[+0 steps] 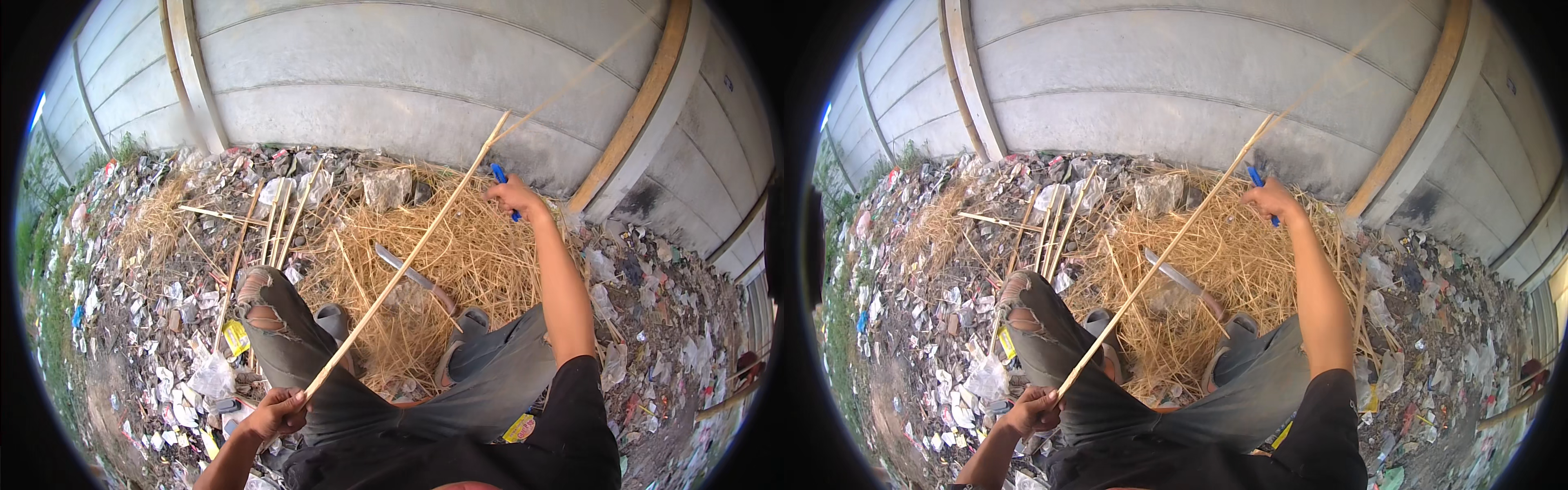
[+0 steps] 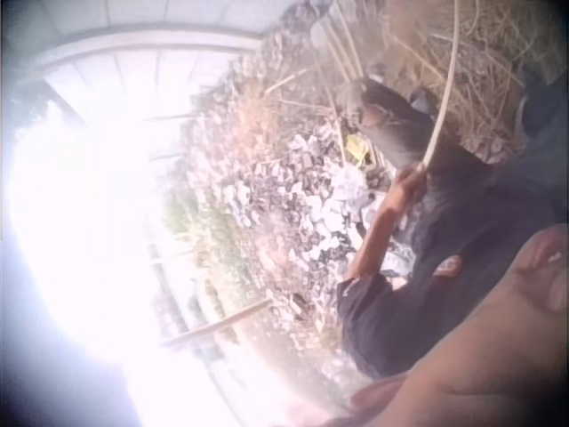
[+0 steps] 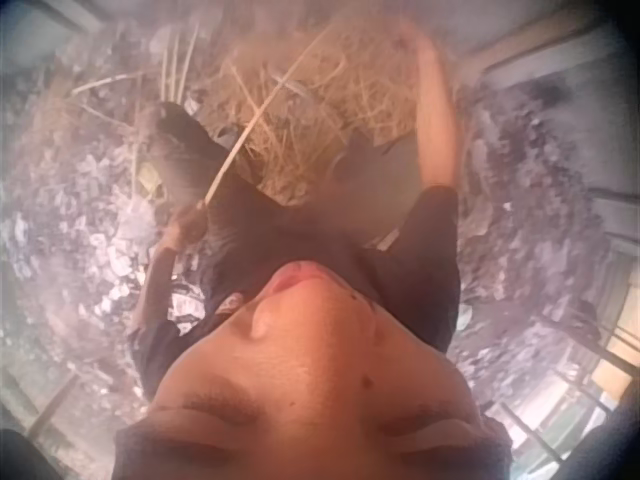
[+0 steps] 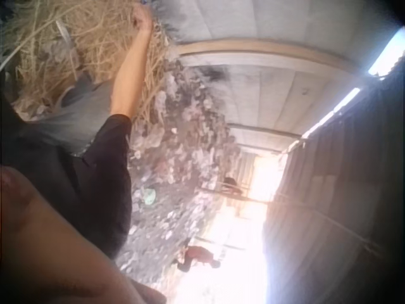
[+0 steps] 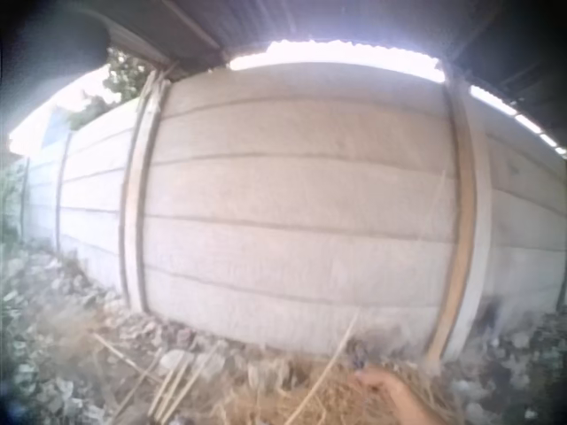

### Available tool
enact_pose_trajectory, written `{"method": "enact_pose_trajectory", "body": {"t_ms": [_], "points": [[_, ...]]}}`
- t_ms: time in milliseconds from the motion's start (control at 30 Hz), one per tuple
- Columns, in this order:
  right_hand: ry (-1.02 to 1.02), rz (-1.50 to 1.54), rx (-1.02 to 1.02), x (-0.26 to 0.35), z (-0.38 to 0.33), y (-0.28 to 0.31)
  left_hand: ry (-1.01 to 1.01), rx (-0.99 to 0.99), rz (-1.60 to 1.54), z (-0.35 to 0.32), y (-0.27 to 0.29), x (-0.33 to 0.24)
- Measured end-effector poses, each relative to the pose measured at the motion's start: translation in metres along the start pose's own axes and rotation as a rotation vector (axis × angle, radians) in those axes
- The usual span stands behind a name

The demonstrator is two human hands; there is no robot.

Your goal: The person sits on a bed of straw and uses a large knife to split a long wooden stick into thin strips. They then use a blue utility knife to sharpen the end of a thin stick into a point, repeatedly scraping the wood to refine the tip.

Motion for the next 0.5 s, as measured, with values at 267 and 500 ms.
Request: {"method": "enact_pose_trajectory", "body": {"t_ms": [267, 500], "points": [[0.438, -0.354, -0.495, 0.056, -0.044, 0.033, -0.071, -0.077, 0.060, 0.007, 0.008, -0.024], [0.800, -0.667, -0.535, 0.057, -0.048, 0.022, -0.005, -0.087, 0.200, -0.003, 0.018, -0.026]]}}
Point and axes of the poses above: each hand's wrist, its own z-axis towards the middle knuckle, its own y-axis out of the back of the hand, x = y × z, the point moved 7 cm from there along z, towards the middle knuckle, and after that the axes turned 7 degrees about z, right-handed, at the moved point
